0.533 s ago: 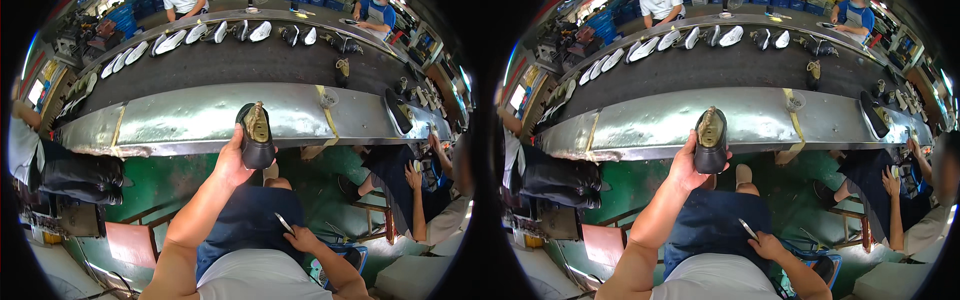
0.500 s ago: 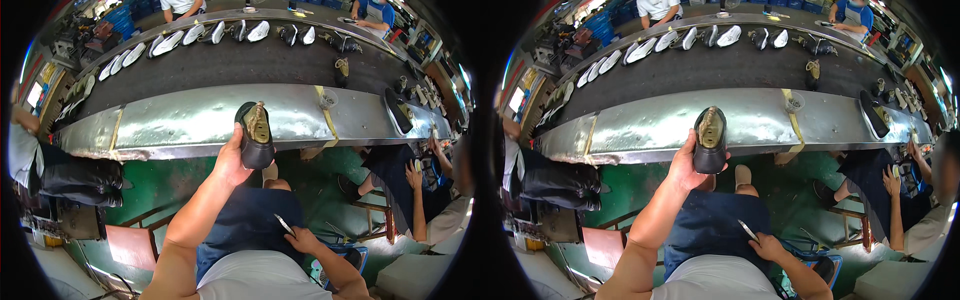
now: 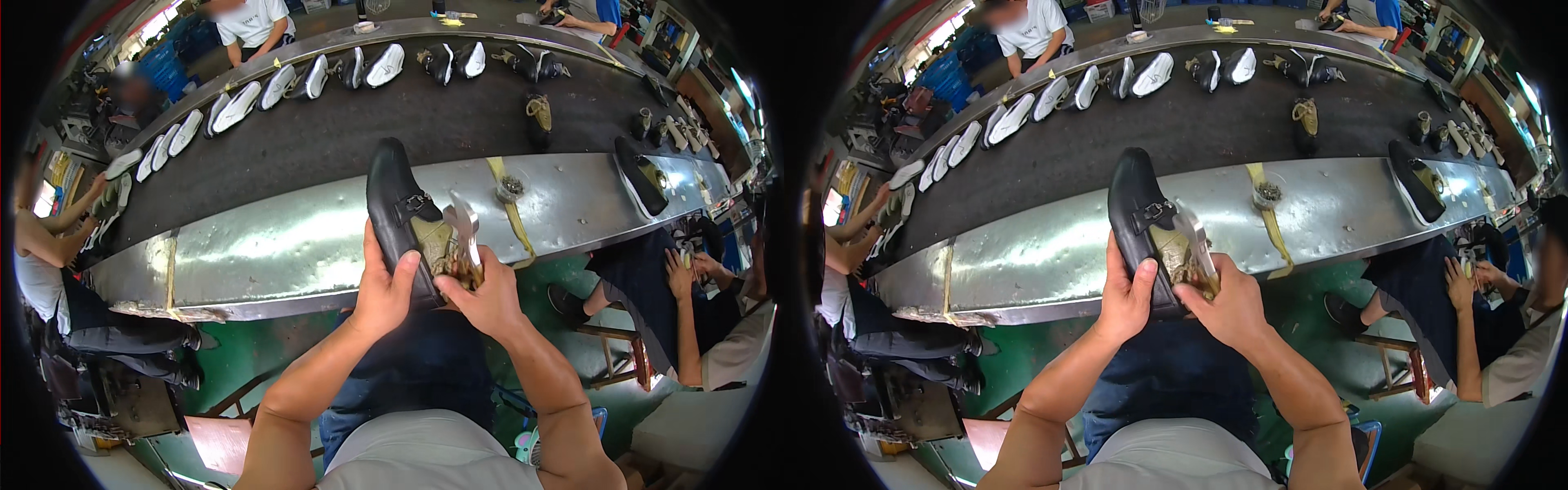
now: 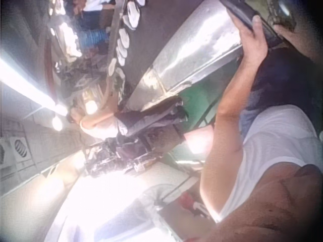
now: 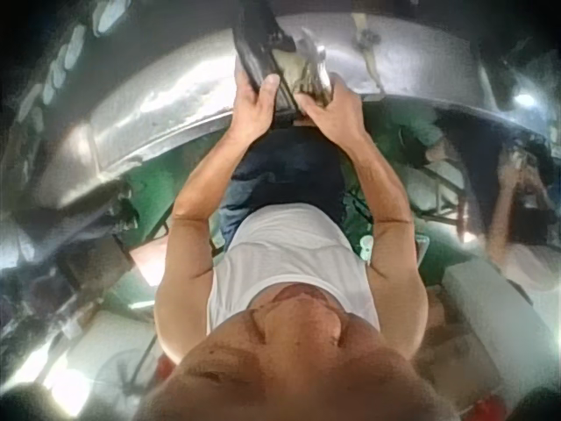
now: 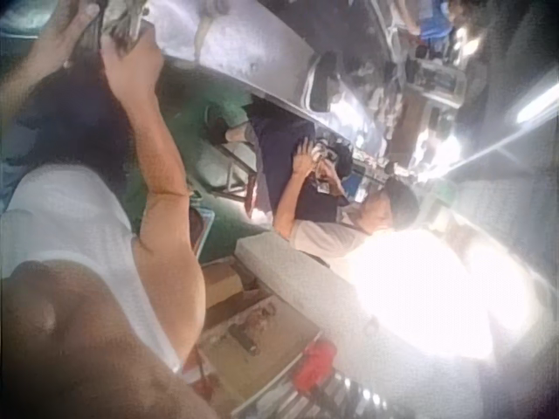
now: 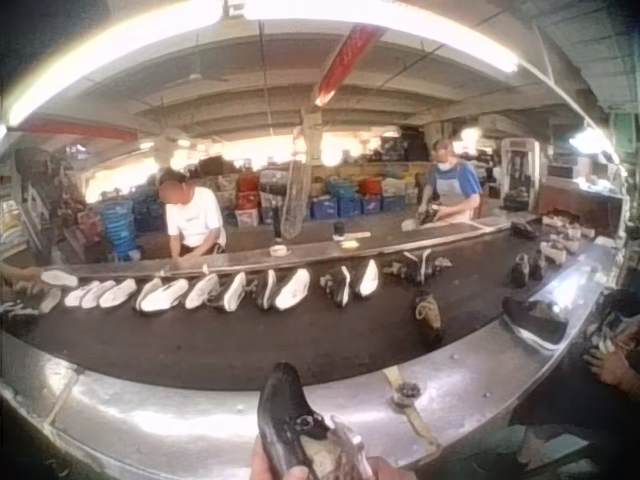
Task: Finishing and lasting shoes on a production line using pliers and a hammer.
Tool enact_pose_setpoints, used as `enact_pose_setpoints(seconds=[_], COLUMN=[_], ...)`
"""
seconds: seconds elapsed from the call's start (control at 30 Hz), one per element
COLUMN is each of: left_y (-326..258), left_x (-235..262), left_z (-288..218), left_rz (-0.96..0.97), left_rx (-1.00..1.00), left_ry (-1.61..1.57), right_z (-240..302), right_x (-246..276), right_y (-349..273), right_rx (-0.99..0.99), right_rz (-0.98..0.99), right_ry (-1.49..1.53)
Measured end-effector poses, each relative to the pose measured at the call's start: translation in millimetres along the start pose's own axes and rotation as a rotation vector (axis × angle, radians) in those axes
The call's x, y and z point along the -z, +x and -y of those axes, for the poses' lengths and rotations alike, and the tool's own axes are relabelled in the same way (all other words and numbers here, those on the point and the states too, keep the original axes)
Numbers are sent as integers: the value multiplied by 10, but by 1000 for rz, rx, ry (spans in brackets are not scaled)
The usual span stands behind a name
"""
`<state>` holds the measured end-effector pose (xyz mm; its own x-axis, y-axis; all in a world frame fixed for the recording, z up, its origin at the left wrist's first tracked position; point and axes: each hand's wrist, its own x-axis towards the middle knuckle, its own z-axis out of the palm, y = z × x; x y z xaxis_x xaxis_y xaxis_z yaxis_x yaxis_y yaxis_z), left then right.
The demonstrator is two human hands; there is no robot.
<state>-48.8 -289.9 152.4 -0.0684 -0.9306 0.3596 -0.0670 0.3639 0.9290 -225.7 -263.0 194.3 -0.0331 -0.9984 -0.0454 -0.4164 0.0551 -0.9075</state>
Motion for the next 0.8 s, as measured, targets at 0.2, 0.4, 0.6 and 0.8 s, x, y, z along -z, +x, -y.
enact_pose_setpoints(seconds=[0.2, 0.4, 0.6, 0.8], left_y=[533, 2306, 2810, 3531], left_x=[168, 288, -354, -384], left_z=[105, 792, 1718, 2068], left_rz=[112, 107, 65, -134], left_rx=[414, 818, 256, 5], left_ry=[-412, -583, 518, 388], right_z=[-144, -408, -555, -605], right_x=[443, 302, 10, 128], right_y=[432, 544, 721, 868], right_rx=[-125, 144, 666, 660], right_rz=[201, -117, -150, -163], right_ry=[1021, -276, -714, -676])
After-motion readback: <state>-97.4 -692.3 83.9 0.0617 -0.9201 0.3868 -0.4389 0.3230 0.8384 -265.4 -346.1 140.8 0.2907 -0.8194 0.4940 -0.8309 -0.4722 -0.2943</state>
